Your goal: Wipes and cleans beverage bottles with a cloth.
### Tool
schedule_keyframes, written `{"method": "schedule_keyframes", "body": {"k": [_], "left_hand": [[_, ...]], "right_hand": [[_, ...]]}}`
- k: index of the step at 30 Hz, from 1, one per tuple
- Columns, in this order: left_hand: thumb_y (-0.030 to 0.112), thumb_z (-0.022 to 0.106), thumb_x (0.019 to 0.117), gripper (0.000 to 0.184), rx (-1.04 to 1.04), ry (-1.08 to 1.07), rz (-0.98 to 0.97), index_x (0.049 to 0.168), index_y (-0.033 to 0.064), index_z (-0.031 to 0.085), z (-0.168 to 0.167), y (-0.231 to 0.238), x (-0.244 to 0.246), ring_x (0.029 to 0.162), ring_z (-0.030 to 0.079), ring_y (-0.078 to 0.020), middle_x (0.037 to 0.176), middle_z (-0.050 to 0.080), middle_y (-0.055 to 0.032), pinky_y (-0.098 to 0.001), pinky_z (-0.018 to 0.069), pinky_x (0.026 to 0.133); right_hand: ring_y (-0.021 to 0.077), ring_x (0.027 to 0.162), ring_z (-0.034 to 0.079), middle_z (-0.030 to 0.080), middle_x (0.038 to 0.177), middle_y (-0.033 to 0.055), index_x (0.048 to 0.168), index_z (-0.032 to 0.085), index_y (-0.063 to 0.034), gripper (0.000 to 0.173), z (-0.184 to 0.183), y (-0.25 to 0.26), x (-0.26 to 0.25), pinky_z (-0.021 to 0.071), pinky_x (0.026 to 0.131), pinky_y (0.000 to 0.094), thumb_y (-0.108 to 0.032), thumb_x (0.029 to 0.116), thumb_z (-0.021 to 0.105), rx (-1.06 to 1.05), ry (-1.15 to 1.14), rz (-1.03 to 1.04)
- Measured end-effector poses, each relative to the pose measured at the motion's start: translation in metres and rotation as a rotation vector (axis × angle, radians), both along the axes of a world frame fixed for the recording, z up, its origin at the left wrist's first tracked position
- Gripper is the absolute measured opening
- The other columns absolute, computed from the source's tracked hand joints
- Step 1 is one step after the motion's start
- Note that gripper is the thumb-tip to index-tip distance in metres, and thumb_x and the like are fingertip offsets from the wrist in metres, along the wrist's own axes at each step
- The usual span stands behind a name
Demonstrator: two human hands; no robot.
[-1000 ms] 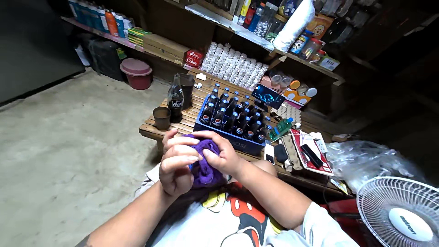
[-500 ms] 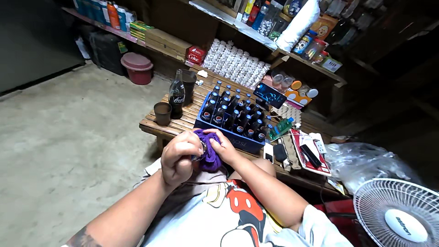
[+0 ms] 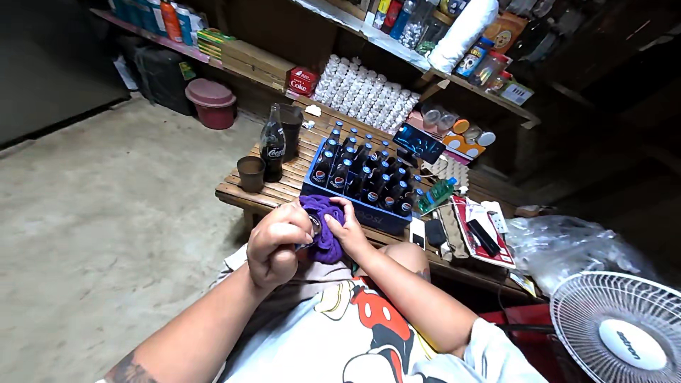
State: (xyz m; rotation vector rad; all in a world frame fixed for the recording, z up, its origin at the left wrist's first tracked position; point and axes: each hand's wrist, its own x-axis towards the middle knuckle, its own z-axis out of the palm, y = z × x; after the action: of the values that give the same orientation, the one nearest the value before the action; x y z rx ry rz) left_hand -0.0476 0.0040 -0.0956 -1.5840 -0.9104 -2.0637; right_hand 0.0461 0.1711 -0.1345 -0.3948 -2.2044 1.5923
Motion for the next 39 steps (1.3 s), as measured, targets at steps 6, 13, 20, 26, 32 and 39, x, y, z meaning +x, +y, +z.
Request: {"method": "schedule_keyframes", "body": {"k": [6,13,20,26,32,39], "left_hand": [[0.038,0.033,0.1102,0.035,0.018,-0.010,0.006,0.107,0.0184,0.062,-0.002,-0.001,-0.002,0.085,0.063,-0.0075,0.093,0.064,0.0035,-0.0247,0.0533,0.077],[0.036,0.032,0.1106,0.035,0.033,-0.014,0.043,0.106,0.0174,0.061,-0.003,0.000,-0.001,0.085,0.063,-0.0071,0.093,0.063,0.0027,-0.0246,0.0528,0.078],[0.036,0.033,0.1104,0.034,0.060,-0.030,0.110,0.103,0.0191,0.062,-0.003,-0.003,-0.005,0.093,0.064,-0.0071,0.093,0.065,0.0058,-0.0294,0.0517,0.091],[0.034,0.032,0.1104,0.033,0.067,-0.028,0.115,0.103,0.0195,0.061,-0.005,-0.006,-0.005,0.093,0.063,-0.0076,0.092,0.064,0.0058,-0.0294,0.0511,0.092],[0.034,0.032,0.1105,0.033,0.069,-0.037,0.101,0.103,0.0187,0.060,-0.007,-0.008,-0.004,0.089,0.064,-0.0078,0.091,0.064,0.0049,-0.0285,0.0523,0.088],[0.029,0.040,0.1082,0.021,0.107,-0.190,0.058,0.111,0.0286,0.061,0.003,-0.004,-0.014,0.083,0.065,-0.0048,0.090,0.066,0.0116,-0.0251,0.0546,0.077]], "right_hand": [[0.0104,0.110,0.064,0.067,0.122,0.0122,0.126,0.063,0.0016,0.030,0.004,-0.007,0.001,0.0533,0.097,0.0289,-0.013,0.1003,0.060,-0.122,0.049,-0.020],[0.0184,0.124,0.057,0.057,0.136,0.0210,0.136,0.056,0.0042,0.038,0.033,-0.027,0.007,0.0479,0.106,0.0332,-0.013,0.1033,0.049,-0.009,0.041,0.075],[0.0184,0.127,0.056,0.056,0.135,0.0249,0.139,0.046,0.0123,0.055,0.060,-0.053,0.020,0.0470,0.109,0.0335,-0.011,0.0921,0.064,0.203,0.316,0.227],[0.0172,0.128,0.056,0.059,0.133,0.0224,0.136,0.048,0.0089,0.057,0.038,-0.048,0.014,0.0449,0.112,0.0346,-0.019,0.0913,0.071,0.320,0.480,0.282],[0.0207,0.131,0.054,0.057,0.136,0.0239,0.135,0.055,0.0019,0.056,0.032,-0.042,0.015,0.0412,0.115,0.0370,-0.022,0.0891,0.075,0.357,0.408,0.353],[0.0273,0.134,0.053,0.052,0.142,0.0317,0.143,0.045,0.0118,0.079,0.016,-0.036,0.011,0.0423,0.115,0.0404,-0.033,0.0866,0.079,0.341,0.249,0.315]]}}
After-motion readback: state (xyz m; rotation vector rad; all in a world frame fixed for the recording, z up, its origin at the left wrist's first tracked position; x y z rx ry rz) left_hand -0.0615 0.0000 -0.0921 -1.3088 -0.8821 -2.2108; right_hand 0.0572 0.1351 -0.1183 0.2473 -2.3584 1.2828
